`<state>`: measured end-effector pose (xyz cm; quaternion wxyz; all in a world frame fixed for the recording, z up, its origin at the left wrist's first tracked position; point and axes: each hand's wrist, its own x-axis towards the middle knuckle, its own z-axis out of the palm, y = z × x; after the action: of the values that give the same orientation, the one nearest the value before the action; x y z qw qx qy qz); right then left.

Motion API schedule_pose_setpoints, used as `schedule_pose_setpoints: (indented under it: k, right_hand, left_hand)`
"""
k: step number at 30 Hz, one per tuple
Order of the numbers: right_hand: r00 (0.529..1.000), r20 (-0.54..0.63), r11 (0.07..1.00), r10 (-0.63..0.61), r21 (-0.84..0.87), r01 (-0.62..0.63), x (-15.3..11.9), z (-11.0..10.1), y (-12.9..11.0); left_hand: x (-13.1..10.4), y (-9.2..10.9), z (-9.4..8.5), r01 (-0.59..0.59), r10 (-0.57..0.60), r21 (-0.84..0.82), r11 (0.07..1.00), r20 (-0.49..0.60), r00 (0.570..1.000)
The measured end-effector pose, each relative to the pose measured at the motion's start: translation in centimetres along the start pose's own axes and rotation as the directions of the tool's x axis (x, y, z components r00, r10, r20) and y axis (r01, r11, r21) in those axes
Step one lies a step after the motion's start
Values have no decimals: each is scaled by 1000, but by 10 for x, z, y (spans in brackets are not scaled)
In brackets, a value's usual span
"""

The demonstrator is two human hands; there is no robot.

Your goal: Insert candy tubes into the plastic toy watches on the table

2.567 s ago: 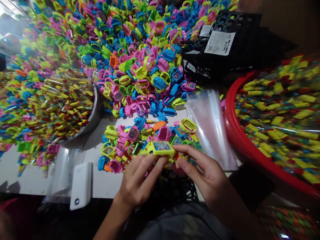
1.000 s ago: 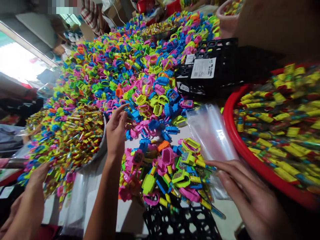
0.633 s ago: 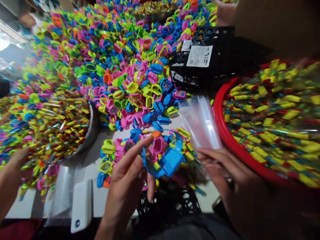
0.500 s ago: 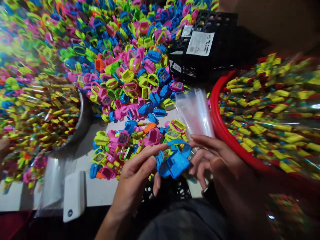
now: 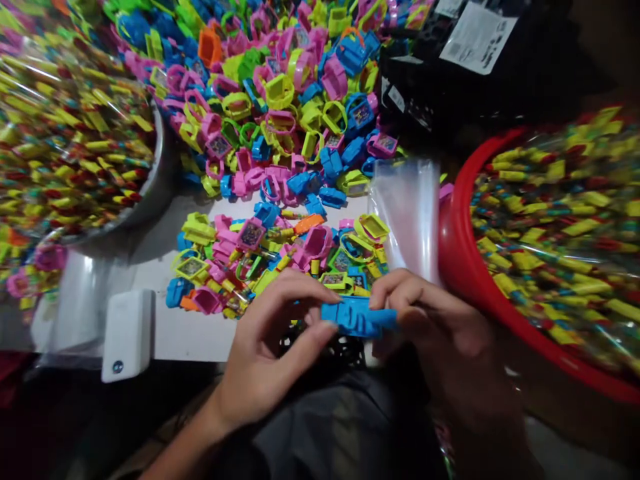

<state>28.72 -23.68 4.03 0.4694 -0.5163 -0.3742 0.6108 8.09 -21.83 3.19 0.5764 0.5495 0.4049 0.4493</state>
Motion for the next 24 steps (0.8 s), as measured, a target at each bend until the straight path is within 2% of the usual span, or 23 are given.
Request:
schedule_pose_setpoints:
  k: [3,6,10,14,17,19,22,24]
  right_hand:
    - [999,40,999,-3,-34,5,-2,-2,-3]
    - [999,2,990,34,-134,-33,-4,-1,-3]
    - [999,45,964,-3,-264,15,-3,1,3]
    - [996,53,958,-77,-274,88,1,1,8]
    - [993,74,966,-87,-237,102,2,4,9]
    - [997,60,982,-57,-176,67,2,6,10]
    - [999,32,999,40,-2,-40,-2,8,9]
    - [997,37,991,64,119,-68,-4,8,8]
  left_hand:
    - [0,-2,-1,-101,95,127,987,55,994]
    - [2,-6,-2,-145,122,264,953,102,987]
    - [2,-5,-4,-171,114,382,908,167,979]
    - [0,-2,-2,-159,87,390,907,197,977]
    - [1,-2,1,-177,107,403,898,190,976]
    - [3,-3,1,-194,132,401,896,177,975]
    - [6,-4,-2,-191,150,374,908,135,979]
    - [6,-3,-5,-173,143,364,915,109,984]
